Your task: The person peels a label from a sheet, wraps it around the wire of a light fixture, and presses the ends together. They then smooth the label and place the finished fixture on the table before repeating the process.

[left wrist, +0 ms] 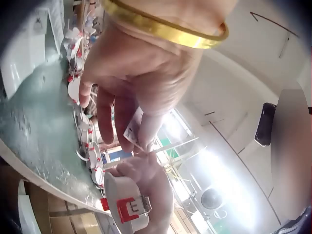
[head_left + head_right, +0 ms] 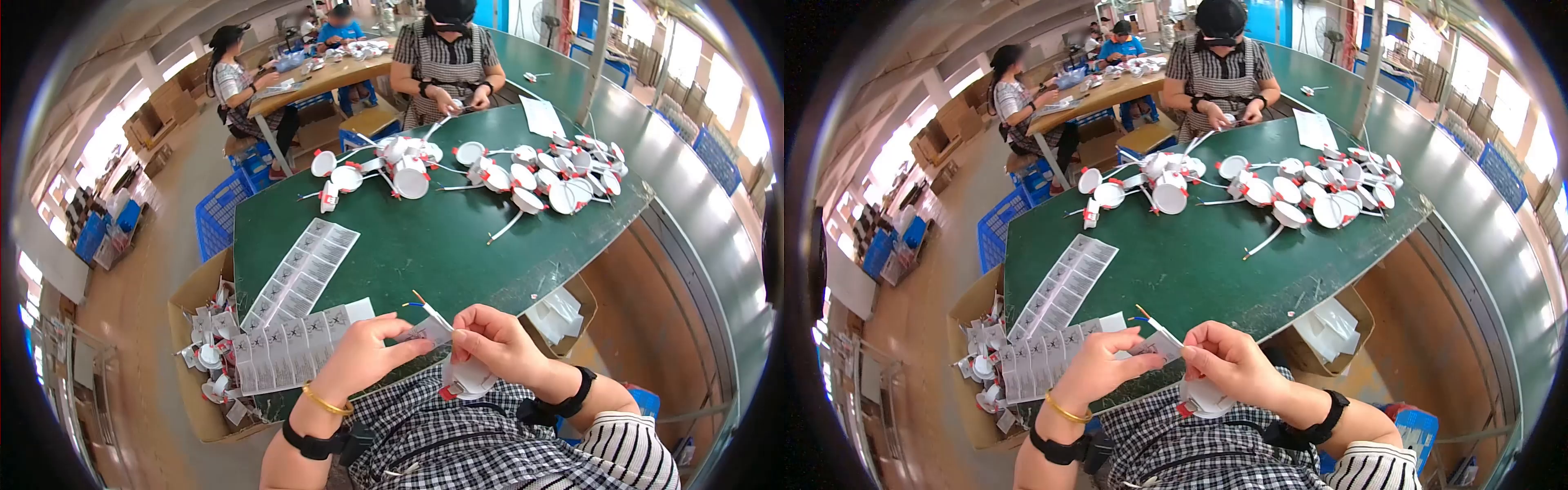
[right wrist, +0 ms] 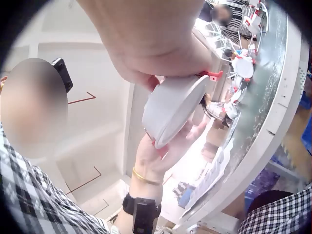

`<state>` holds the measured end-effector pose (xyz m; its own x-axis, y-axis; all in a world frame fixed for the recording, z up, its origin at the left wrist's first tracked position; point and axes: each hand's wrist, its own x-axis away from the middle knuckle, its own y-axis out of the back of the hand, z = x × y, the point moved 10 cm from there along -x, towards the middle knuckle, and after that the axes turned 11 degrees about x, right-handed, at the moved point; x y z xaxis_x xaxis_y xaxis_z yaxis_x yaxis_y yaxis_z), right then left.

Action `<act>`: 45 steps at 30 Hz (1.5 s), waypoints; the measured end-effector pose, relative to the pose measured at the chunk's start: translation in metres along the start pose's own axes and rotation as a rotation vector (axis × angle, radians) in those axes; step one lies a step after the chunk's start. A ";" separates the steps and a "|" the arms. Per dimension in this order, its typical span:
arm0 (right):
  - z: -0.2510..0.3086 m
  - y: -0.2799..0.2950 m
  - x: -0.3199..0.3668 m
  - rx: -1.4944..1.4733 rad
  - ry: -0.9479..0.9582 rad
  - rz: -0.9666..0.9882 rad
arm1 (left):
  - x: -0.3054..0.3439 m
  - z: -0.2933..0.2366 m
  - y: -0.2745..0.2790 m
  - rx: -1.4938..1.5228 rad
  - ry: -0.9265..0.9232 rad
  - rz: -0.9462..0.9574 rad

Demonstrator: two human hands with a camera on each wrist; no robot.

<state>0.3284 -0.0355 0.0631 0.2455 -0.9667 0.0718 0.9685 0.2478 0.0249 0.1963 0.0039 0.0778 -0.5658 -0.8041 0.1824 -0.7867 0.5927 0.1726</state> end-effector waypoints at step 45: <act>0.094 0.038 -0.112 0.961 0.542 -0.370 | 0.097 0.015 0.115 -0.161 -0.399 -0.460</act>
<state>0.3338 0.0877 0.1501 0.1656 -0.8330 -0.5279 0.6110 -0.3335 0.7179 0.0468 -0.0068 0.1005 -0.2510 -0.9152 -0.3152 -0.9421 0.1562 0.2966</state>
